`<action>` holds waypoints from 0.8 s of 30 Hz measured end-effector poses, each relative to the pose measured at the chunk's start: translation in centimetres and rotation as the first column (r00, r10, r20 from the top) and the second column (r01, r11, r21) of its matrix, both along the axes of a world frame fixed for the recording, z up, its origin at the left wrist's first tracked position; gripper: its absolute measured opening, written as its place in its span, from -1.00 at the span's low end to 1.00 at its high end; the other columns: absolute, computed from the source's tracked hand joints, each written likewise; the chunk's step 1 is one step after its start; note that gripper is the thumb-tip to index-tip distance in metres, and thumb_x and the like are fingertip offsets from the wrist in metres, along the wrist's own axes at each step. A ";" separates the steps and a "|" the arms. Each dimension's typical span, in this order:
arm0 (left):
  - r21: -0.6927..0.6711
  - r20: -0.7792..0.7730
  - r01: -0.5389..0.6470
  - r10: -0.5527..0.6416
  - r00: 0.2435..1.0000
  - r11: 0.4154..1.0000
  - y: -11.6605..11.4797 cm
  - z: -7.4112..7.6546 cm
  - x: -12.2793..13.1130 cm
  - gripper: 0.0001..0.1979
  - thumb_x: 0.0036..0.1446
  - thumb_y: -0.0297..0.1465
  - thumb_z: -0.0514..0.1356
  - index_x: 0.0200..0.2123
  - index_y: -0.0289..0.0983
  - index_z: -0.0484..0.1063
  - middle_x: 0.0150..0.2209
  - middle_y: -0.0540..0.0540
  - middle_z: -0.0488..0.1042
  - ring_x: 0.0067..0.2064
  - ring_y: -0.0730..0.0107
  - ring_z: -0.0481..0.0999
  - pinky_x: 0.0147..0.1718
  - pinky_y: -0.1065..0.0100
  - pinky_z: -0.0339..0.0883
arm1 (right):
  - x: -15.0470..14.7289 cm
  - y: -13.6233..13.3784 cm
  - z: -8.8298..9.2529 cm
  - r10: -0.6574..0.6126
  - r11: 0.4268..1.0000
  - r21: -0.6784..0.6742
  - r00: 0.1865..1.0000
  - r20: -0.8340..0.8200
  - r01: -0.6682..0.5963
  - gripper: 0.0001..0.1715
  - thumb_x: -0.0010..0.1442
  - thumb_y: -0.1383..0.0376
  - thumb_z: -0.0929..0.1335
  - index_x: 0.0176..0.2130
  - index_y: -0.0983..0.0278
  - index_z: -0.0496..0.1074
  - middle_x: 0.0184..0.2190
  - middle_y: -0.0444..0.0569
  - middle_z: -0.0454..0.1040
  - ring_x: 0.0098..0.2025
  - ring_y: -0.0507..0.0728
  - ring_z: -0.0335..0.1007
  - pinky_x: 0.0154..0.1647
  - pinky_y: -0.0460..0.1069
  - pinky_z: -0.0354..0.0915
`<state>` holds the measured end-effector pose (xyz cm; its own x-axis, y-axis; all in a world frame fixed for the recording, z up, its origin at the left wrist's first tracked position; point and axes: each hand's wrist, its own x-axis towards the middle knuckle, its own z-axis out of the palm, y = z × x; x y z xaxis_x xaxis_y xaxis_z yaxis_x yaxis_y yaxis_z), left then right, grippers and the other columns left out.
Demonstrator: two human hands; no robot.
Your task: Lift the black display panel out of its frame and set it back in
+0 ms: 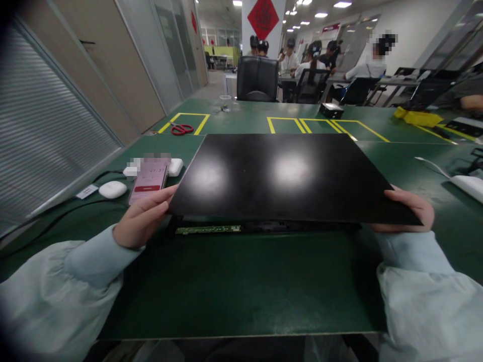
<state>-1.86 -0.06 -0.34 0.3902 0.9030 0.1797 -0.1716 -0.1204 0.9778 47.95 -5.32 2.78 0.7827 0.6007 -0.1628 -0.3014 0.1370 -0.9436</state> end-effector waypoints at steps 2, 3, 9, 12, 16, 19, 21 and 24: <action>-0.011 -0.062 -0.006 0.006 0.998 1.000 0.2 -0.3 -0.2 -0.49 0.18 -0.18 0.35 0.18 -0.20 0.53 0.17 -0.20 0.56 0.30 -0.09 0.40 0.34 -0.07 0.17 | -1.0 0.0 0.8 0.000 0.999 -0.050 1.000 -0.011 -0.001 -0.68 -0.17 0.49 0.35 -0.35 0.22 0.51 -0.38 0.06 0.54 -0.27 0.29 0.55 -0.17 0.32 0.57; -0.016 -0.089 -0.013 0.011 0.996 1.000 0.3 -0.5 -0.3 -0.47 0.18 -0.18 0.35 0.20 -0.19 0.51 0.17 -0.21 0.55 0.28 -0.08 0.43 0.33 -0.08 0.19 | -1.5 0.1 1.0 0.001 0.999 -0.053 1.000 -0.016 -0.001 -0.68 -0.17 0.48 0.34 -0.35 0.23 0.52 -0.37 0.07 0.54 -0.26 0.28 0.55 -0.13 0.33 0.56; 0.121 -0.258 0.038 -0.005 0.966 0.992 0.4 -1.0 -0.8 -0.38 0.17 -0.27 0.37 0.29 -0.15 0.39 0.29 -0.26 0.43 0.27 -0.01 0.44 0.28 -0.04 0.29 | -1.9 0.6 0.7 0.047 0.950 0.310 0.999 -0.015 -0.040 -0.57 -0.17 0.44 0.30 -0.26 0.22 0.55 -0.23 0.06 0.59 -0.19 0.27 0.58 -0.17 0.31 0.56; 0.248 -0.364 0.096 0.001 0.931 0.964 0.4 -0.9 -0.9 -0.50 0.19 -0.34 0.34 0.21 -0.18 0.47 0.24 -0.26 0.48 0.24 0.02 0.47 0.26 0.00 0.33 | -1.9 1.1 0.7 0.053 0.865 0.501 0.998 -0.046 -0.022 -0.47 -0.17 0.46 0.25 -0.19 0.18 0.53 -0.17 -0.01 0.58 -0.13 0.24 0.59 -0.22 0.28 0.57; 0.391 -0.479 0.169 0.044 0.877 0.905 0.5 -0.7 -1.0 -0.56 0.22 -0.42 0.27 0.18 -0.20 0.48 0.17 -0.25 0.51 0.17 0.09 0.53 0.15 0.09 0.46 | -2.6 1.4 1.6 0.072 0.831 0.555 0.989 -0.132 0.014 -0.41 -0.21 0.51 0.19 -0.17 0.20 0.45 -0.10 -0.02 0.54 -0.08 0.15 0.57 -0.29 0.08 0.59; 0.447 -0.520 0.204 0.068 0.851 0.871 0.6 -0.7 -1.0 -0.56 0.24 -0.43 0.24 0.19 -0.22 0.46 0.17 -0.26 0.50 0.16 0.11 0.53 0.11 0.13 0.48 | -2.8 1.6 2.0 0.027 0.833 0.547 0.982 -0.187 0.081 -0.45 -0.23 0.50 0.19 -0.20 0.21 0.40 -0.13 0.00 0.52 -0.06 0.15 0.56 -0.33 0.05 0.60; 0.482 -0.527 0.215 0.085 0.845 0.849 0.7 -0.9 -1.0 -0.56 0.24 -0.42 0.24 0.19 -0.22 0.46 0.16 -0.25 0.51 0.16 0.10 0.53 0.10 0.13 0.49 | -2.5 1.9 1.9 -0.018 0.829 0.544 0.979 -0.202 0.127 -0.48 -0.25 0.49 0.19 -0.23 0.21 0.36 -0.15 -0.01 0.51 -0.06 0.17 0.55 -0.30 0.10 0.61; 0.538 -0.528 0.219 0.123 0.840 0.814 0.8 -1.3 -1.0 -0.56 0.24 -0.37 0.25 0.18 -0.19 0.47 0.14 -0.22 0.53 0.14 0.08 0.53 0.08 0.13 0.49 | -1.4 2.3 1.3 -0.114 0.822 0.525 0.967 -0.230 0.221 -0.52 -0.27 0.48 0.20 -0.27 0.20 0.33 -0.18 -0.03 0.51 -0.08 0.18 0.56 -0.28 0.14 0.62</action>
<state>-2.88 0.78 -1.69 0.6147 0.6812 0.3976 0.3148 -0.6741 0.6682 46.54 -3.06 4.07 0.8686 0.4955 0.0019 -0.3829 0.6735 -0.6323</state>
